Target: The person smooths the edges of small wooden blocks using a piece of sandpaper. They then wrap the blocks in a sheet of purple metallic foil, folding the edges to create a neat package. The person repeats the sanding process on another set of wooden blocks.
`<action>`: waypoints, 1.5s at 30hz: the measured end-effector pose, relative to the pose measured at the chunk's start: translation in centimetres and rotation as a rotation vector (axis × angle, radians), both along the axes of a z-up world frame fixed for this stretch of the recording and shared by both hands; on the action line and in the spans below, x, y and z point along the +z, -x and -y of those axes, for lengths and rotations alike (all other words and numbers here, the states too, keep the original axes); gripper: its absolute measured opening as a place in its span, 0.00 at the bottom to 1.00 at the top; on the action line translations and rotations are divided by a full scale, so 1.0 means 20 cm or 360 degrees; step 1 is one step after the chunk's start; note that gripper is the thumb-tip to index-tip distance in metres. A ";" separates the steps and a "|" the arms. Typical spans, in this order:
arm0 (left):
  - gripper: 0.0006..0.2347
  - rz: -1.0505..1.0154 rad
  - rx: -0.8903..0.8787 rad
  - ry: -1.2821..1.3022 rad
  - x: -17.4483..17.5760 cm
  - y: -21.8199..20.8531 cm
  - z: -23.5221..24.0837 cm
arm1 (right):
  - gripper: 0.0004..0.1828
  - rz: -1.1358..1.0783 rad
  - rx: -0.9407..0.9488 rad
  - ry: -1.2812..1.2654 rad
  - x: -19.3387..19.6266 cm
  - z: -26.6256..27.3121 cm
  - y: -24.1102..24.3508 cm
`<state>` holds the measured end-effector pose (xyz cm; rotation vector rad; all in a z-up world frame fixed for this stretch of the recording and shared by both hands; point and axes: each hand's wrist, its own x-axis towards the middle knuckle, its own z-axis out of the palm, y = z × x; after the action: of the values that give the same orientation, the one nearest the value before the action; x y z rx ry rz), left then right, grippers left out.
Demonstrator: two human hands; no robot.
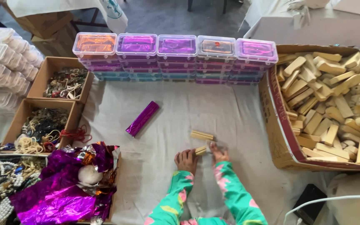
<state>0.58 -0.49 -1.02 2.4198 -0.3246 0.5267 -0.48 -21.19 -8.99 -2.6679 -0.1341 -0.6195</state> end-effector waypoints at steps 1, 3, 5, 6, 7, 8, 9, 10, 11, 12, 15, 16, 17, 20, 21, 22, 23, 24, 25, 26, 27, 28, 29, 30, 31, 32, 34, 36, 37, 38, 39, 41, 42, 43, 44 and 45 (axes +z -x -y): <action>0.18 0.0001 0.0001 0.0008 -0.02 0.00 0.01 | 0.40 0.0001 0.0001 0.0008 0.08 -0.08 0.04; 0.17 0.0030 0.0032 -0.0045 -0.08 0.01 0.00 | 0.42 -0.0209 -0.0011 0.0060 0.24 -0.27 0.11; 0.17 0.0034 0.0080 -0.0125 -0.18 0.00 0.02 | 0.42 -0.0243 0.0108 0.0026 0.33 -0.29 0.12; 0.16 0.0037 0.0120 -0.0207 -0.23 0.00 0.01 | 0.43 -0.0279 0.0221 -0.0011 0.37 -0.31 0.13; 0.16 0.0042 0.0121 -0.0216 -0.20 0.00 0.01 | 0.43 -0.0273 0.0222 -0.0020 0.36 -0.26 0.11; 0.16 0.0054 0.0117 -0.0193 -0.17 -0.01 0.00 | 0.41 -0.0236 0.0203 -0.0006 0.35 -0.22 0.09; 0.15 0.0062 0.0114 -0.0161 -0.14 -0.01 0.01 | 0.39 -0.0203 0.0184 0.0016 0.35 -0.15 0.08; 0.15 0.0063 0.0116 -0.0161 -0.07 0.00 -0.01 | 0.39 -0.0202 0.0185 0.0017 0.29 -0.13 0.03; 0.16 0.0057 0.0049 -0.0052 -0.01 0.01 -0.01 | 0.37 -0.0078 0.0076 0.0063 0.24 -0.09 0.00; 0.18 0.0052 -0.0018 0.0058 0.06 0.02 -0.01 | 0.35 0.0046 -0.0033 0.0109 0.19 -0.05 -0.03; 0.17 0.0068 -0.0007 0.0057 -0.04 0.00 0.01 | 0.22 -0.0866 -0.1001 -0.1628 0.17 -0.24 -0.06; 0.17 0.0069 -0.0013 0.0072 -0.12 0.01 0.02 | 0.22 -0.0857 -0.1009 -0.1616 0.28 -0.27 0.00; 0.16 0.0015 0.0070 -0.0072 -0.20 0.00 0.02 | 0.18 -0.0573 -0.0692 -0.1223 0.39 -0.32 0.03; 0.17 -0.0061 0.0122 -0.0226 -0.21 -0.01 0.02 | 0.28 -0.0008 -0.0067 -0.0420 0.59 -0.39 0.08; 0.18 -0.0089 0.0082 -0.0248 -0.18 -0.01 0.00 | 0.37 0.0267 0.0233 -0.0021 0.64 -0.41 0.09; 0.18 -0.0080 0.0084 -0.0248 -0.13 -0.02 -0.01 | 0.37 0.0277 0.0234 -0.0021 0.57 -0.33 0.05; 0.18 -0.0057 0.0048 -0.0135 -0.08 -0.01 -0.01 | 0.36 0.0289 0.0199 -0.0024 0.50 -0.25 0.02; 0.19 -0.0034 0.0012 -0.0022 -0.04 0.00 -0.01 | 0.36 0.0302 0.0164 -0.0026 0.42 -0.17 -0.01; 0.19 -0.0035 0.0017 -0.0021 -0.02 0.00 -0.01 | 0.36 0.0301 0.0169 -0.0026 0.40 -0.15 0.00; 0.19 -0.0042 0.0012 -0.0016 -0.01 0.01 -0.01 | 0.36 0.0305 0.0149 -0.0028 0.38 -0.14 0.00; 0.19 -0.0050 0.0004 -0.0014 -0.01 0.01 -0.01 | 0.36 0.0308 0.0126 -0.0032 0.35 -0.12 0.01; 0.19 -0.0053 0.0006 -0.0017 -0.03 0.02 -0.01 | 0.36 0.0305 0.0127 -0.0035 0.36 -0.18 0.04; 0.19 -0.0032 -0.0006 -0.0017 -0.06 0.01 -0.01 | 0.39 0.0138 0.0113 0.0000 0.36 -0.23 0.06; 0.19 -0.0010 -0.0019 -0.0017 -0.08 0.01 -0.01 | 0.41 -0.0029 0.0098 0.0035 0.36 -0.29 0.09; 0.19 -0.0003 -0.0014 -0.0016 -0.12 0.00 0.00 | 0.41 -0.0022 0.0103 0.0036 0.34 -0.30 0.09; 0.18 -0.0013 0.0024 -0.0068 -0.17 -0.02 0.01 | 0.40 -0.0072 0.0053 0.0036 0.31 -0.31 0.08; 0.17 -0.0031 0.0068 -0.0125 -0.15 -0.01 0.00 | 0.39 -0.0131 0.0009 0.0031 0.32 -0.28 0.06; 0.20 -0.0034 -0.0011 -0.0086 -0.02 0.01 -0.02 | 0.40 0.0177 0.0026 0.0139 0.41 -0.18 0.01; 0.20 -0.0042 -0.0013 -0.0087 0.01 0.01 -0.02 | 0.40 0.0170 0.0023 0.0138 0.38 -0.16 0.01; 0.19 -0.0036 -0.0023 -0.0029 0.03 0.02 -0.02 | 0.40 0.0269 0.0027 0.0178 0.35 -0.14 0.00; 0.19 -0.0032 -0.0034 0.0031 0.05 0.03 -0.02 | 0.40 0.0365 0.0030 0.0221 0.32 -0.11 0.01; 0.19 -0.0028 -0.0040 0.0041 0.00 0.02 -0.01 | 0.39 0.0083 -0.0151 0.0073 0.13 -0.21 0.02; 0.19 -0.0016 -0.0042 0.0049 -0.02 0.01 -0.01 | 0.38 -0.0191 -0.0328 -0.0078 0.03 -0.25 0.01; 0.19 -0.0016 -0.0039 0.0047 -0.08 0.00 0.00 | 0.38 -0.0192 -0.0325 -0.0079 0.11 -0.30 0.02; 0.20 -0.0016 0.0023 -0.0050 -0.14 -0.01 0.01 | 0.40 -0.0073 -0.0102 -0.0053 0.19 -0.36 0.04; 0.20 -0.0018 0.0083 -0.0155 -0.21 -0.01 0.00 | 0.42 0.0045 0.0119 -0.0036 0.27 -0.43 0.07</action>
<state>0.88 -0.58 -5.21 2.5306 -0.2887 0.5310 -1.85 -12.62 -3.64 -2.6198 -0.2321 -0.6311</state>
